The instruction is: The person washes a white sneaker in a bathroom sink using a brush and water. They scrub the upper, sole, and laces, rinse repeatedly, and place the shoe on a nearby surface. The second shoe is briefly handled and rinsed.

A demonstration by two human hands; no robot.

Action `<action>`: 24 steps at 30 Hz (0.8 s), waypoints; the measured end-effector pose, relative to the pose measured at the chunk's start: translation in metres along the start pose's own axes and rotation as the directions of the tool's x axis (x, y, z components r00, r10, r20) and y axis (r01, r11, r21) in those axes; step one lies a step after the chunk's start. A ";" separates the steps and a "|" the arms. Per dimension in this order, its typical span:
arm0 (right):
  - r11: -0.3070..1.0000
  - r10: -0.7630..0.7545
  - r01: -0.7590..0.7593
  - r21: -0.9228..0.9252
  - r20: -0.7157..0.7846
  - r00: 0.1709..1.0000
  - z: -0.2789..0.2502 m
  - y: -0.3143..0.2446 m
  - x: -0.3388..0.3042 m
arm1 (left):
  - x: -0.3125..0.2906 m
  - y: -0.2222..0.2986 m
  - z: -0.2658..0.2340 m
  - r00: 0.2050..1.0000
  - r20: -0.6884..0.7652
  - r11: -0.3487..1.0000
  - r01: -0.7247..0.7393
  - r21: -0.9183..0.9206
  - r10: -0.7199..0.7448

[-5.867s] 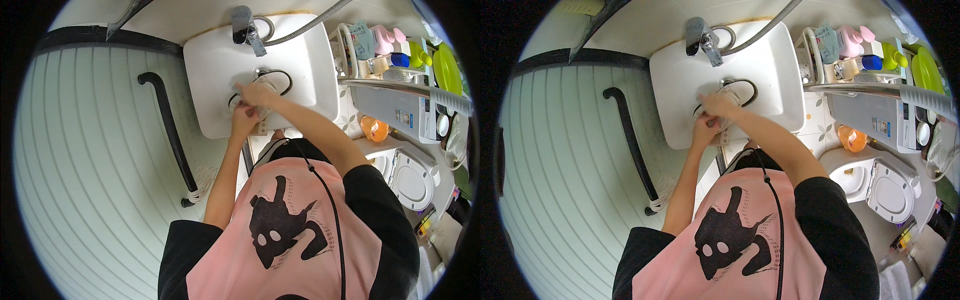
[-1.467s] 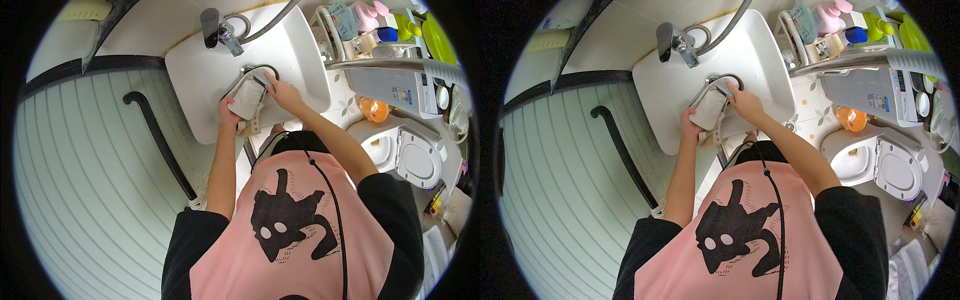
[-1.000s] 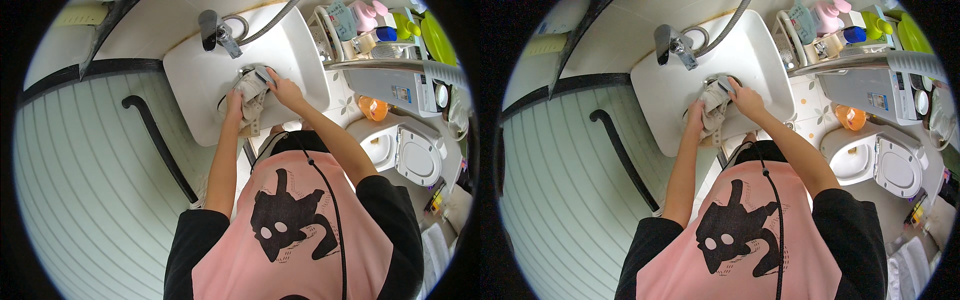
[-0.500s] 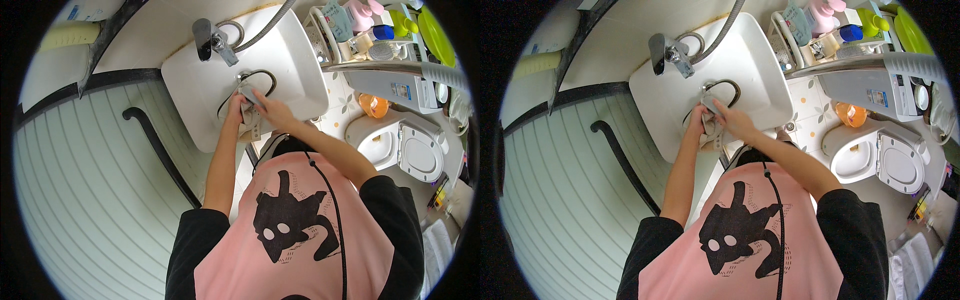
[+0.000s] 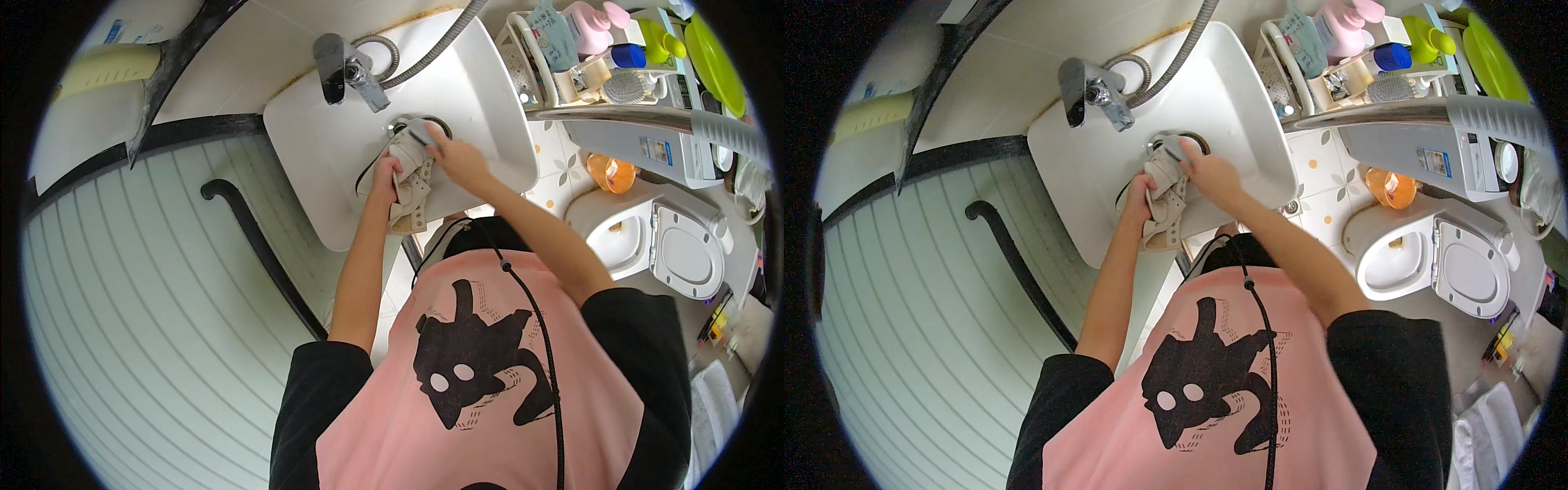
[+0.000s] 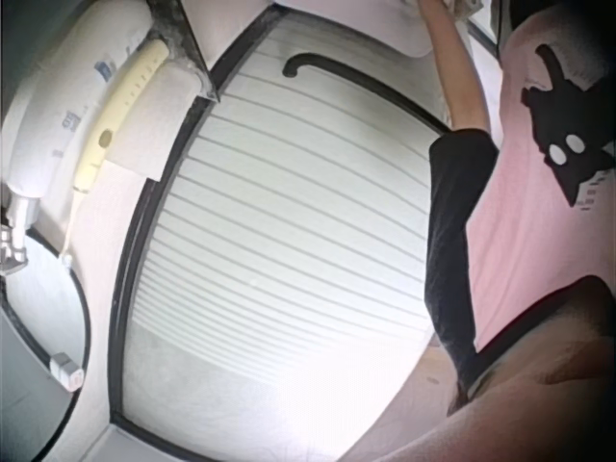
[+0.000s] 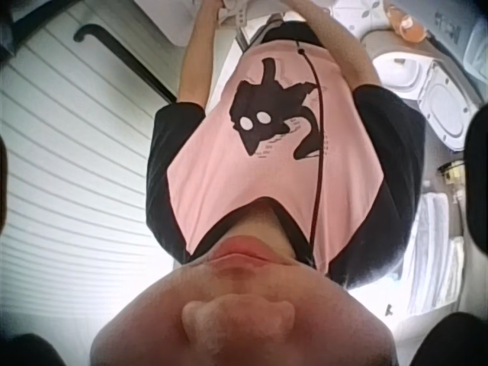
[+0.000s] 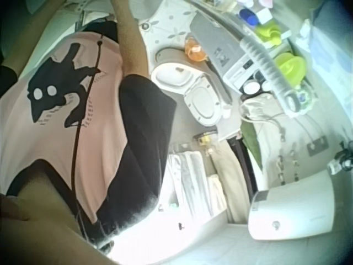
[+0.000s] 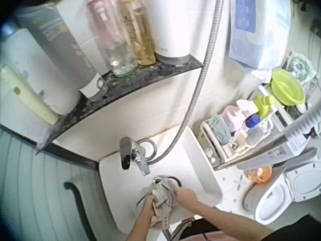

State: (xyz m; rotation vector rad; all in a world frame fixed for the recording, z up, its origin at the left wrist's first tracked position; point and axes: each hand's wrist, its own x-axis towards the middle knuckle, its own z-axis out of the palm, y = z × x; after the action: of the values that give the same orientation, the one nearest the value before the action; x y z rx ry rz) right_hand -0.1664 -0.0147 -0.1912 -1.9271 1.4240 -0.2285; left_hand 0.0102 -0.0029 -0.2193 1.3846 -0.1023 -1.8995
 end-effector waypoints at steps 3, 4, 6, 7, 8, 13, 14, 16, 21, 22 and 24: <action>1.000 0.004 -0.004 0.003 0.052 0.999 0.008 -0.031 -0.005 | -0.007 0.004 0.004 0.993 -0.112 0.999 0.033 -0.041 -0.037; 1.000 -0.006 0.007 -0.027 0.066 0.998 0.001 -0.024 -0.011 | 0.000 -0.003 -0.004 0.996 -0.083 0.999 0.008 -0.039 -0.011; 1.000 0.028 -0.028 -0.005 0.107 0.994 -0.013 0.009 -0.009 | 0.001 -0.002 -0.002 0.996 -0.090 1.000 0.001 -0.003 -0.001; 0.998 0.065 -0.065 0.007 0.047 0.997 -0.014 0.009 -0.001 | 0.002 -0.002 -0.001 0.996 -0.090 1.000 0.000 0.020 0.002; 0.996 0.092 -0.092 0.015 -0.001 0.996 -0.015 0.004 0.007 | 0.001 -0.003 -0.001 0.997 -0.081 1.000 0.002 -0.031 -0.004; 0.998 0.015 -0.012 -0.058 0.052 0.999 0.002 -0.026 -0.018 | 0.004 -0.002 -0.004 0.997 -0.083 1.000 0.002 -0.021 -0.004; 0.997 0.001 0.005 -0.073 0.083 0.997 -0.010 -0.011 -0.018 | 0.004 -0.002 -0.004 0.997 -0.073 1.000 -0.002 -0.009 0.002; 0.992 0.060 -0.056 -0.115 0.032 0.998 -0.025 0.005 -0.001 | 0.001 0.000 -0.002 0.996 -0.092 1.000 0.018 -0.020 -0.020; 0.995 0.088 -0.084 -0.044 0.085 0.992 0.002 -0.034 -0.019 | -0.003 0.008 0.005 0.999 -0.021 0.998 0.039 -0.047 -0.040; 1.000 0.030 -0.030 -0.004 0.093 0.995 0.000 -0.026 -0.023 | 0.001 0.004 0.000 0.998 -0.037 0.997 0.048 -0.053 -0.050; 0.994 0.070 -0.062 -0.089 0.100 0.992 -0.030 0.004 -0.019 | 0.007 0.001 -0.004 0.997 -0.047 0.995 0.063 -0.071 -0.067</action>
State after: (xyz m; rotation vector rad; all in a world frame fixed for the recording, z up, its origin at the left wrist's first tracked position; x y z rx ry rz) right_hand -0.1924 -0.0113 -0.1669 -1.9274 1.4467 -0.0368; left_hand 0.0134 -0.0062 -0.2256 1.4021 0.0339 -1.9022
